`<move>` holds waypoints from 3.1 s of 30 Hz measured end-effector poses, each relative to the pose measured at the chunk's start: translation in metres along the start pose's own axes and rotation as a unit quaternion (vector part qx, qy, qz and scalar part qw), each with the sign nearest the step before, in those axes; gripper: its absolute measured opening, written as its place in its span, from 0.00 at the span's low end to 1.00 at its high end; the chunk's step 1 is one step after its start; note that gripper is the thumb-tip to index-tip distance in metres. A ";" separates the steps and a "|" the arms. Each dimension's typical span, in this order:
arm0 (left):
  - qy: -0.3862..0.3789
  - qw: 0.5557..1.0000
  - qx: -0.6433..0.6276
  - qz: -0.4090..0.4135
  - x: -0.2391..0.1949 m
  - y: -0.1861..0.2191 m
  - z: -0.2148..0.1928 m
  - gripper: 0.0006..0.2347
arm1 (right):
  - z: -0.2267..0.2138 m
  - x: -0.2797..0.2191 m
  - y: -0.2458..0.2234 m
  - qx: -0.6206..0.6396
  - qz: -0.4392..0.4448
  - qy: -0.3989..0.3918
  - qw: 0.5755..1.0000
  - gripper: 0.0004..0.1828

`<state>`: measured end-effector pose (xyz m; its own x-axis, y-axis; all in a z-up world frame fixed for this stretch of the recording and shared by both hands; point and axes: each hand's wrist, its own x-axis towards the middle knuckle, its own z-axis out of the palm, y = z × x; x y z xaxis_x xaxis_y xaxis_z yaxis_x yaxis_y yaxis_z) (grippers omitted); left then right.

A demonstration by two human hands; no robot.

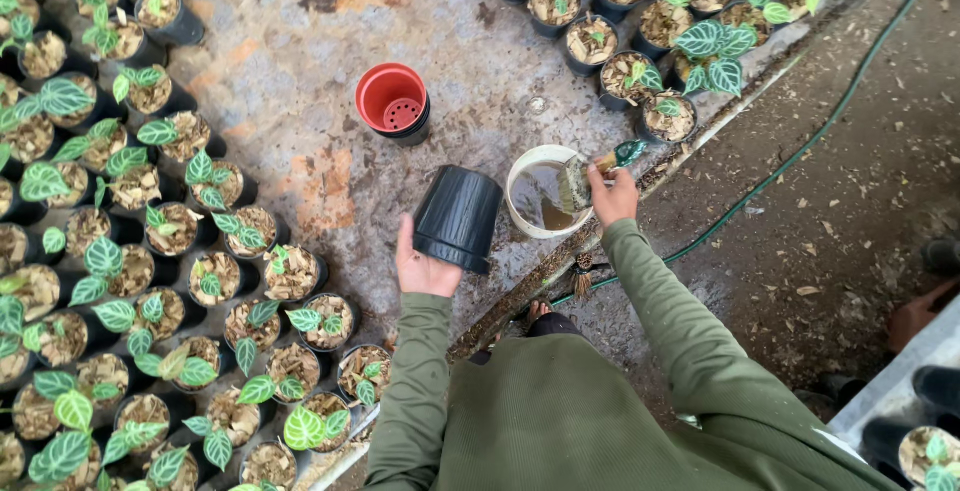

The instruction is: The person holds a black plastic plant pot and uses a paintbrush to apply a white substance from a bucket onto the pot's exterior and interior surfaces. The person rotates the pot to cover different areas, including the drainage holes.

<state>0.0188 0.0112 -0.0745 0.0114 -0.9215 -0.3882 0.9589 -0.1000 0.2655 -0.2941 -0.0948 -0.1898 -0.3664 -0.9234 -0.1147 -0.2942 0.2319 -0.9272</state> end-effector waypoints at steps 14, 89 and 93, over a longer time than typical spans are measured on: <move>0.088 0.987 0.068 0.113 -0.019 -0.038 -0.073 0.16 | 0.084 0.037 0.082 -0.138 0.013 -0.137 0.981 0.16; -0.089 0.948 0.269 0.146 -0.038 -0.011 -0.003 0.11 | -0.041 -0.152 -0.225 0.242 -0.273 -0.092 0.926 0.14; -0.078 0.985 0.122 0.096 -0.036 -0.001 0.015 0.14 | -0.045 -0.166 -0.197 0.287 -0.253 -0.090 0.919 0.17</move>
<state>0.0128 0.0388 -0.0472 0.1235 -0.9767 -0.1754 0.8467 0.0116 0.5320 -0.2153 0.0262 0.0279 -0.1436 -0.9164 0.3736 0.1472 -0.3931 -0.9076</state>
